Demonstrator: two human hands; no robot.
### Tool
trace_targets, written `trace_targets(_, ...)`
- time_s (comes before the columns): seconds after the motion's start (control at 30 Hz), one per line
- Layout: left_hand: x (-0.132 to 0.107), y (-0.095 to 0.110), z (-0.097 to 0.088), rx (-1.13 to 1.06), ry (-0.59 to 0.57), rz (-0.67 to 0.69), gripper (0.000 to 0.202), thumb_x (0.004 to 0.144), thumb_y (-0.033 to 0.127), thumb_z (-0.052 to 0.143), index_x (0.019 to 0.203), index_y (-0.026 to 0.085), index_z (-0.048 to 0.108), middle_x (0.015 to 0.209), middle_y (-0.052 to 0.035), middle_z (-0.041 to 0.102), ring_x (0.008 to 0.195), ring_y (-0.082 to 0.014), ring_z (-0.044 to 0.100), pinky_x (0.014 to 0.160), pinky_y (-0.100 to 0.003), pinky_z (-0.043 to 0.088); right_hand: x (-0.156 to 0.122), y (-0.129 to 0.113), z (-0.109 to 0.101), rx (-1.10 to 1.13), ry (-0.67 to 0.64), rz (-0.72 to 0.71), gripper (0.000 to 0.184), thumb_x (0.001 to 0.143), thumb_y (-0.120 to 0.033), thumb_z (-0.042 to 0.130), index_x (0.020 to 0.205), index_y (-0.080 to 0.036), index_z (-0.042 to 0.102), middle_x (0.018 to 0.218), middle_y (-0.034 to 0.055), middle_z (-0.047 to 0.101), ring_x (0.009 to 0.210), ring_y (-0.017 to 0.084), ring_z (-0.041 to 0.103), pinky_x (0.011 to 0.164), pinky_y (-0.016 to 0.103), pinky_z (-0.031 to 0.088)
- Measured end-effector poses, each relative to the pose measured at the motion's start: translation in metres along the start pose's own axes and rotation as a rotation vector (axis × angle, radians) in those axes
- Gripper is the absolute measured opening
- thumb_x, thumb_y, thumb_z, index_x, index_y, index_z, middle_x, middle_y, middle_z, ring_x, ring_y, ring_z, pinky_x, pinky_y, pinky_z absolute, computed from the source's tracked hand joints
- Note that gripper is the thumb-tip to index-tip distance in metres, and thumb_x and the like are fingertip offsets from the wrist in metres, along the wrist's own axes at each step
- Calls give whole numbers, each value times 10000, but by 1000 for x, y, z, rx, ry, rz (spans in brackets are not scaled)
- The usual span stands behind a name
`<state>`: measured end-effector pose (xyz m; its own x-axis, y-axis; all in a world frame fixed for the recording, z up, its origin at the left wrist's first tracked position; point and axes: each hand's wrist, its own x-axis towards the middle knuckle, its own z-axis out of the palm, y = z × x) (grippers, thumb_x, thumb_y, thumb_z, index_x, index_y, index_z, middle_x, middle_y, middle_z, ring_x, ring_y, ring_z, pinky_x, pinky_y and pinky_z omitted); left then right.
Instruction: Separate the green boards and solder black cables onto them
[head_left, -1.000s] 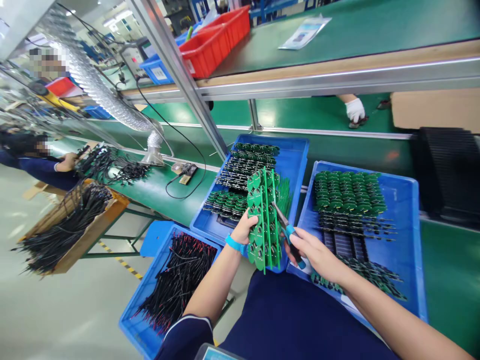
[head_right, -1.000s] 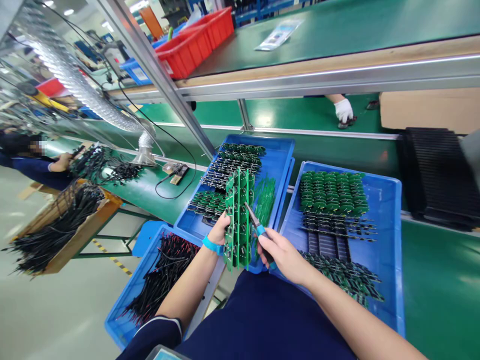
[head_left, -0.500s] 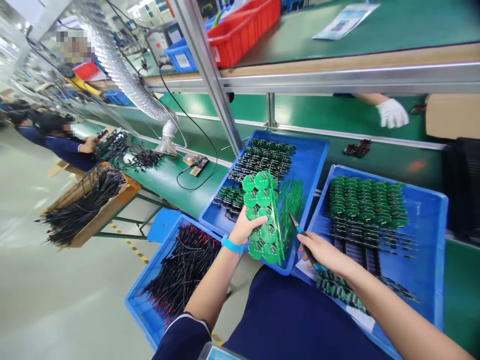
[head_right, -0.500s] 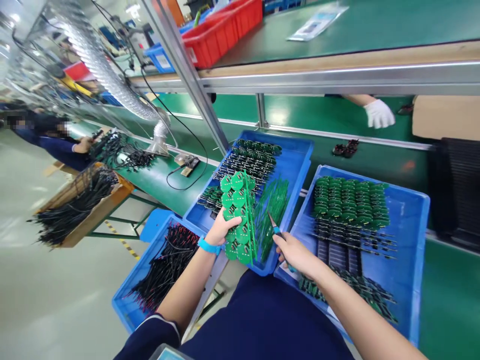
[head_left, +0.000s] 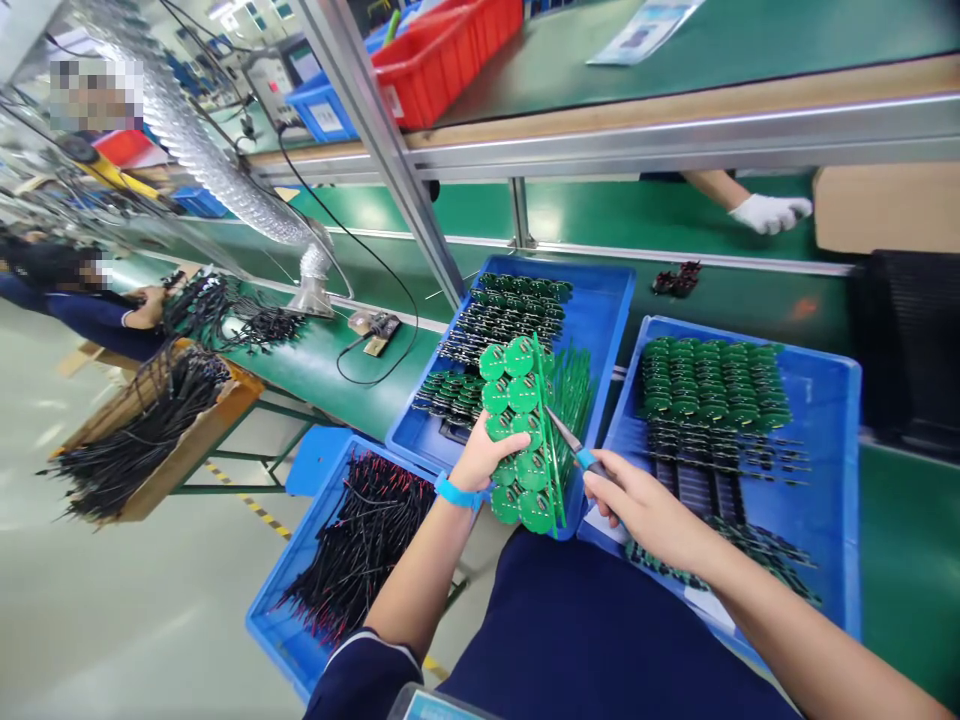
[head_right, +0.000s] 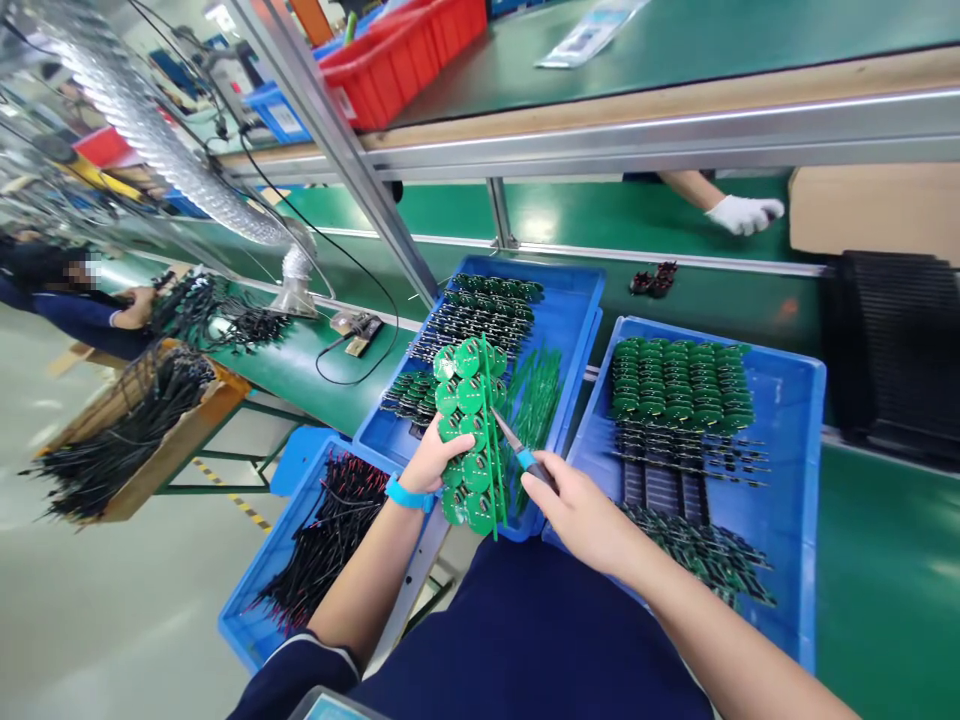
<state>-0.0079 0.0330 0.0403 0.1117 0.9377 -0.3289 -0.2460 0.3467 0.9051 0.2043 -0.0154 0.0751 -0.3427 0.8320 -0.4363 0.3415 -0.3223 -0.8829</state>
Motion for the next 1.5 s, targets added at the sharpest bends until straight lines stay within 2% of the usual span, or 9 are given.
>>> trace_targets(0.2,-3,4,-5,75,17,32,620,542,200,796,1087,197,502,1042,-57,633,948,-226,602,840,-357,469,1,2,0,90,44,4,335,778,-485,507,1008,-243,540,826,18,585,748,177,525,652,276,421)
trace_targets(0.33,-3,-10,-6,-81,-66,-85,643,528,286,800,1086,192,495,962,-52,644,835,-215,624,746,-341,496,1,11,8,293,-127,40,395,795,-525,450,1003,-195,510,691,9,509,529,122,448,449,246,378)
trace_targets(0.43,-3,-23,-6,-140,-90,-121,705,491,395,796,1091,177,497,937,-73,646,788,-231,629,710,-361,505,-1,20,15,444,-196,46,413,806,-534,394,1021,-190,472,715,19,480,532,120,439,431,252,378)
trace_targets(0.6,-6,-24,-10,-134,-44,-103,649,496,263,812,1070,182,521,954,-72,650,798,-223,628,740,-374,504,-7,38,15,578,-106,70,403,810,-534,370,1048,-216,440,754,31,470,566,136,446,466,280,389)
trace_targets(0.8,-6,-15,-22,-82,79,-21,615,556,214,794,1096,205,499,1017,-56,642,892,-211,618,857,-389,466,-9,50,16,466,-24,104,432,817,-541,374,1078,-204,443,682,18,508,587,151,503,549,304,445)
trace_targets(0.97,-6,-7,-22,-55,98,-4,598,563,229,792,1082,202,496,1016,-56,649,903,-222,623,859,-406,469,13,48,19,221,10,202,389,758,-534,490,914,-180,531,691,26,559,607,172,550,581,332,472)
trace_targets(1.13,-8,-2,-12,5,78,13,604,561,220,795,1090,202,505,1058,-69,643,944,-236,616,866,-401,470,8,21,13,49,92,103,432,785,-521,481,1110,-237,475,928,32,581,876,189,542,830,337,420)
trace_targets(1.3,-11,-1,-3,55,43,23,599,588,237,783,1110,193,493,1099,-86,624,958,-242,613,840,-397,492,-2,1,14,18,-20,49,360,835,-509,400,1024,-217,497,732,-8,553,694,151,535,715,305,433)
trace_targets(1.5,-13,0,-2,88,22,19,601,605,251,775,1121,190,474,1100,-84,620,954,-229,614,824,-383,507,-6,7,18,28,-30,63,365,846,-511,371,1003,-201,482,686,-22,518,643,133,507,638,283,424)
